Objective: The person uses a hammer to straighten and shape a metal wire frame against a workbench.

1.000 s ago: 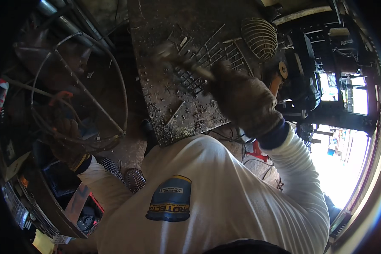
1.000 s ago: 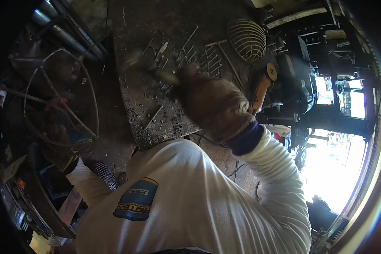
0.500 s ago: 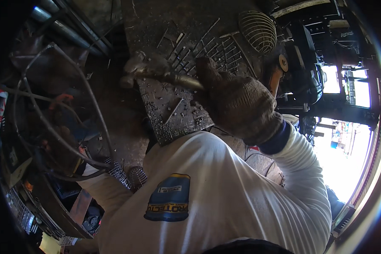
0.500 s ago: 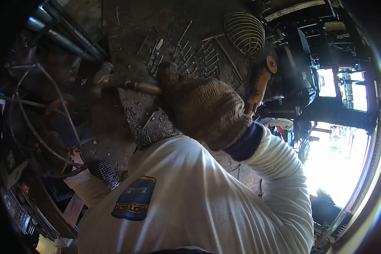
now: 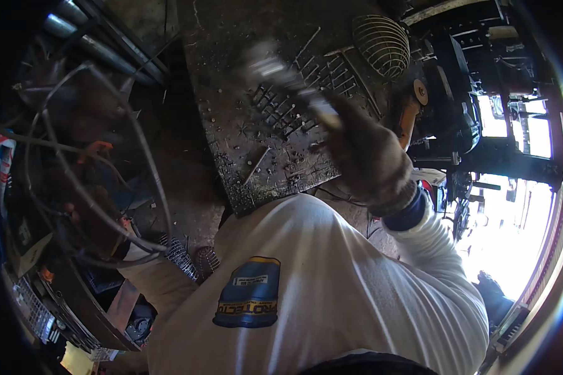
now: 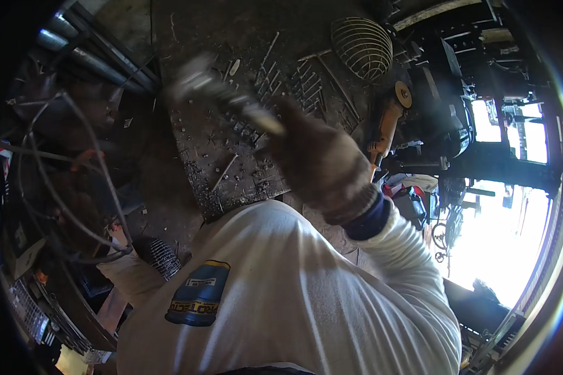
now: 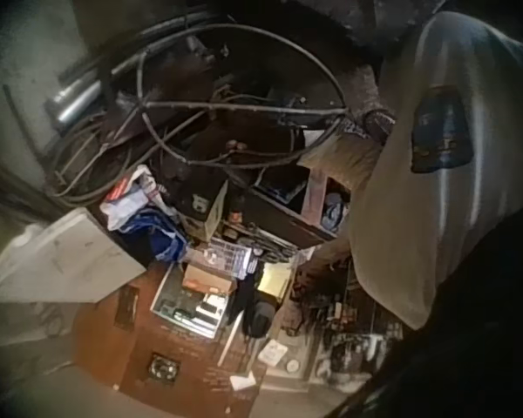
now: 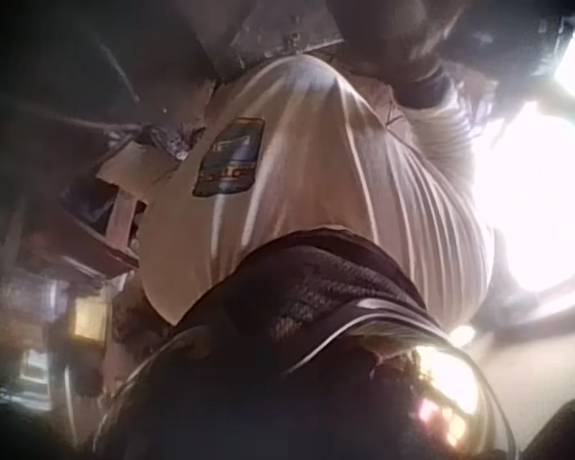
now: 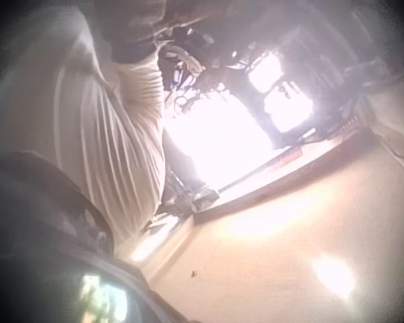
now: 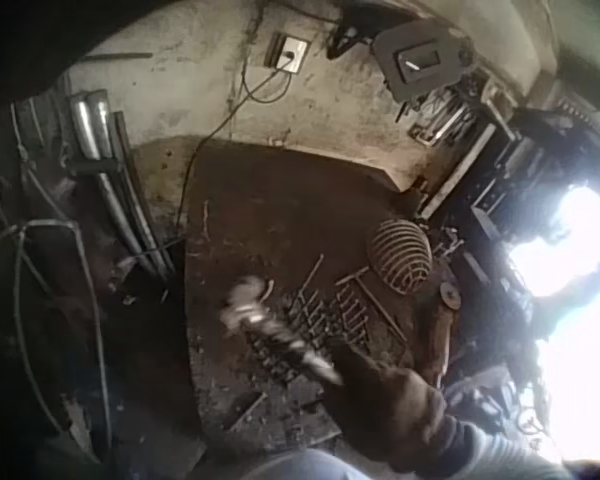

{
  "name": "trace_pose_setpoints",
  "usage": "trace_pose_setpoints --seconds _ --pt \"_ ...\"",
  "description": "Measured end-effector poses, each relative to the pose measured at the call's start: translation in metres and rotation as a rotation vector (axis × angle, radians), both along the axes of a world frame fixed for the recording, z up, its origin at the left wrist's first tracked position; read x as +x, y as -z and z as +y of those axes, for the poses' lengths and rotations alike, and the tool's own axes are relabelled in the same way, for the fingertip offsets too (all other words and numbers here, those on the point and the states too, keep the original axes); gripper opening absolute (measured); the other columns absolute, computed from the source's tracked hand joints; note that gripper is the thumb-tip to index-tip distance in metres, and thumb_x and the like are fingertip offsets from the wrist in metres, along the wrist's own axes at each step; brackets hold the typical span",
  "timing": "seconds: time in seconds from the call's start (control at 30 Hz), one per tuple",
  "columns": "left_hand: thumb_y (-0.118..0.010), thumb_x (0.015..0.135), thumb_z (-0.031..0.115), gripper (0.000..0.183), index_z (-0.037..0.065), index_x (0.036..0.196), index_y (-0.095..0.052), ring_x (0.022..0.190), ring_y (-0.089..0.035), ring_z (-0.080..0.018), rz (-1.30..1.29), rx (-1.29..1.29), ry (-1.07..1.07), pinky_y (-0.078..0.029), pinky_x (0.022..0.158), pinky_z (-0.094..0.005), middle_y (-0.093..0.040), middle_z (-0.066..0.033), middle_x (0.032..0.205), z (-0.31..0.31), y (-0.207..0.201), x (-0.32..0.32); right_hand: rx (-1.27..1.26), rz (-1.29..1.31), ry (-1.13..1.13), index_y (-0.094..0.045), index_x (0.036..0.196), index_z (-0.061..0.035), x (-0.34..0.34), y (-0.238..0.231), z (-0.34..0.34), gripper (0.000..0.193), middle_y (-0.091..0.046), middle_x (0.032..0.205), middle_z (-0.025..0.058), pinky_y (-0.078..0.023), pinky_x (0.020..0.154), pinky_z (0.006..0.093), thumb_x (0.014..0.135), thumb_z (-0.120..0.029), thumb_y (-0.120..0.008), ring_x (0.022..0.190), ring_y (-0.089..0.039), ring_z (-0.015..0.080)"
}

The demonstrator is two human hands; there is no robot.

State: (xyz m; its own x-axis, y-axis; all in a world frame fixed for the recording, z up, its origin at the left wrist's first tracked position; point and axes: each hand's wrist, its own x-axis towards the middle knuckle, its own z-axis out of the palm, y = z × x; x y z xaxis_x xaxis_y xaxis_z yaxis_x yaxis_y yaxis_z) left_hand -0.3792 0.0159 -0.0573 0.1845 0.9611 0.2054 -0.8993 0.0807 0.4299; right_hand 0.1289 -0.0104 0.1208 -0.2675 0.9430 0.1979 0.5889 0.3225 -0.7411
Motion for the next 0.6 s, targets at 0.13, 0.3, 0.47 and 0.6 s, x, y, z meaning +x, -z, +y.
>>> trace_pose_setpoints --seconds 0.13,0.3,0.47,0.6 --pt "-0.051 0.103 0.028 0.029 0.005 0.118 -0.06 0.106 -0.058 -0.021 -0.027 0.056 0.232 -0.047 0.082 -0.04 -0.063 -0.0083 0.11 0.029 -0.007 0.01 -0.205 0.516 0.669 -0.053 0.129 -0.0049 0.063 0.027 -0.028 0.033 -0.065 0.083 0.0045 -0.047 0.049 0.0249 0.105 -0.028 -0.054 0.058 -0.059 0.0095" --pt "-0.055 0.101 0.027 0.028 0.004 0.117 -0.059 0.099 -0.057 -0.0181 0.137 0.234 0.26 -0.046 0.074 -0.0364 -0.062 -0.0073 0.106 0.097 -0.044 0.109 -0.378 -0.087 0.929 -0.053 0.127 -0.007 0.145 0.107 -0.045 0.028 -0.068 0.088 0.0088 -0.052 0.059 0.0333 0.102 -0.019 -0.053 0.069 -0.067 0.0203" --pt "-0.063 0.098 0.027 0.022 0.006 0.103 -0.06 0.059 -0.046 -0.0093 0.376 0.145 0.329 -0.034 0.048 -0.027 -0.052 -0.0018 0.078 0.133 -0.071 0.205 -0.341 -0.459 0.931 -0.055 0.126 -0.0084 0.144 0.133 -0.053 0.031 -0.067 0.106 0.0244 -0.052 0.087 0.0476 0.096 -0.017 -0.056 0.105 -0.064 0.0446" --pt "-0.065 0.096 0.031 0.026 0.006 0.099 -0.06 0.051 -0.043 -0.0094 0.484 -0.039 0.301 -0.033 0.047 -0.0282 -0.051 0.0007 0.07 0.142 -0.079 0.252 -0.032 -0.665 0.763 -0.051 0.134 -0.0025 0.108 0.063 -0.044 0.047 -0.065 0.107 0.0251 -0.054 0.087 0.05 0.095 -0.027 -0.061 0.105 -0.063 0.0432"
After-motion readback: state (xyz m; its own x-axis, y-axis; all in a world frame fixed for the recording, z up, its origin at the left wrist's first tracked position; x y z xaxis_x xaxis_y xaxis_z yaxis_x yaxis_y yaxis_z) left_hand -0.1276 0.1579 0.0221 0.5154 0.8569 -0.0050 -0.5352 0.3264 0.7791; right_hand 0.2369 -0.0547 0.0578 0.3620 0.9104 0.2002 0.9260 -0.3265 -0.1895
